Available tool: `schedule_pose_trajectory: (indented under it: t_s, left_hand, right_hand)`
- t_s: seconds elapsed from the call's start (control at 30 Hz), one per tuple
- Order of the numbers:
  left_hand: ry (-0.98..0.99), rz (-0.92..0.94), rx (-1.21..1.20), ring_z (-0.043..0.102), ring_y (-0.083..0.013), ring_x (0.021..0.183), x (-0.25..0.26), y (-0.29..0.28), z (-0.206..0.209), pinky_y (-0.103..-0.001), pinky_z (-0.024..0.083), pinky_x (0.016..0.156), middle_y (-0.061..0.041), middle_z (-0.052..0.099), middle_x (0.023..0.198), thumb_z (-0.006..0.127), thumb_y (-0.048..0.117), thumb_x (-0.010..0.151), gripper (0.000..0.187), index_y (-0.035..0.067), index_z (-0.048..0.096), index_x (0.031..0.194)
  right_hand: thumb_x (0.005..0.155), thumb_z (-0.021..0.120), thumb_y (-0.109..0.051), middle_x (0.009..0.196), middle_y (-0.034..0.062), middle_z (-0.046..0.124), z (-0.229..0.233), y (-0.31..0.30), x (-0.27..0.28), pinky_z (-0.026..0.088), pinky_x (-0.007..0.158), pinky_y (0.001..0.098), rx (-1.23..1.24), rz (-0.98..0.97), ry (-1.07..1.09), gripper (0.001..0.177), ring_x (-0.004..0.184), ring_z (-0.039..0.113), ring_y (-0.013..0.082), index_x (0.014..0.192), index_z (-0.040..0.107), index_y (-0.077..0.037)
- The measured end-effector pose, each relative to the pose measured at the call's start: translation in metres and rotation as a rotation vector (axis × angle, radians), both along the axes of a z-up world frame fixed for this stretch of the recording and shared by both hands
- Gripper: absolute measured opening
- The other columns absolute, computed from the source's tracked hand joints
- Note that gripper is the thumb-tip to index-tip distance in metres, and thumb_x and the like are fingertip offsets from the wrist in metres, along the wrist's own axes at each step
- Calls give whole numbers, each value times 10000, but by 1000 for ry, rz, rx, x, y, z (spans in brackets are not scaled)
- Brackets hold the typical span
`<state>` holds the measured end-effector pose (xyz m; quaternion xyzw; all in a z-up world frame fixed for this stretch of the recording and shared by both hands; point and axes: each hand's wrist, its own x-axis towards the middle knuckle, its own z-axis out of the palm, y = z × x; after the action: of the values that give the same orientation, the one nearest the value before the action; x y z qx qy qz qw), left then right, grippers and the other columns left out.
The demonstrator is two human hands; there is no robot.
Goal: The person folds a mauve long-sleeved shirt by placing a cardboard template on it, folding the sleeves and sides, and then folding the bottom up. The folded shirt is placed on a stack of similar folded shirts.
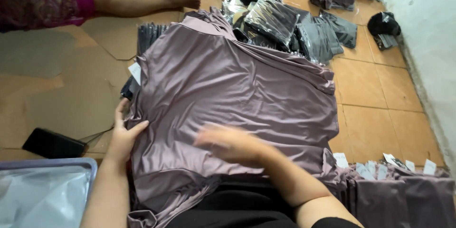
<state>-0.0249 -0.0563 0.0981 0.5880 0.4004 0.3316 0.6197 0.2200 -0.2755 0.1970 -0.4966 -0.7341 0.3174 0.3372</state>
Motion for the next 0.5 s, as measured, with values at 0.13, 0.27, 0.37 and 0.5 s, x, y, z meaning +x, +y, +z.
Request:
schedule_pose_trajectory:
  t_s: [0.13, 0.27, 0.37, 0.5]
  left_hand:
    - [362, 117, 209, 546, -378, 1305, 8, 0, 23, -526, 446, 1073, -161, 563, 1416, 658, 5, 885, 883, 283, 269, 1627]
    - [378, 71, 1151, 499, -480, 1350, 63, -18, 51, -570, 368, 1143, -271, 561, 1398, 700, 73, 818, 654, 60, 572, 1459]
    - [481, -242, 1108, 441, -467, 1410, 118, -38, 45, -621, 352, 1125, -200, 471, 1515, 652, 334, 879, 637, 276, 520, 1500]
    - [794, -196, 1035, 221, -583, 1507, 175, 0, 0, -801, 119, 1126, -268, 290, 1670, 668, 531, 867, 730, 356, 478, 1550]
  right_hand:
    - [789, 700, -57, 1451, 222, 561, -48, -30, 101, 293, 1219, 552, 94, -418, -237, 634, 1443, 425, 432, 1416, 611, -81]
    - [970, 642, -285, 1633, 213, 335, -66, -46, 121, 296, 1186, 615, -114, -848, -504, 602, 1481, 283, 517, 1546, 479, -219]
    - [1015, 554, -421, 1675, 213, 259, -81, -27, 138, 202, 1195, 678, -229, -886, -595, 620, 1517, 202, 520, 1588, 412, -234]
    - [1007, 484, -639, 1694, 158, 266, -81, -5, 182, 84, 1130, 815, -303, -1031, -695, 692, 1548, 171, 480, 1604, 371, -308]
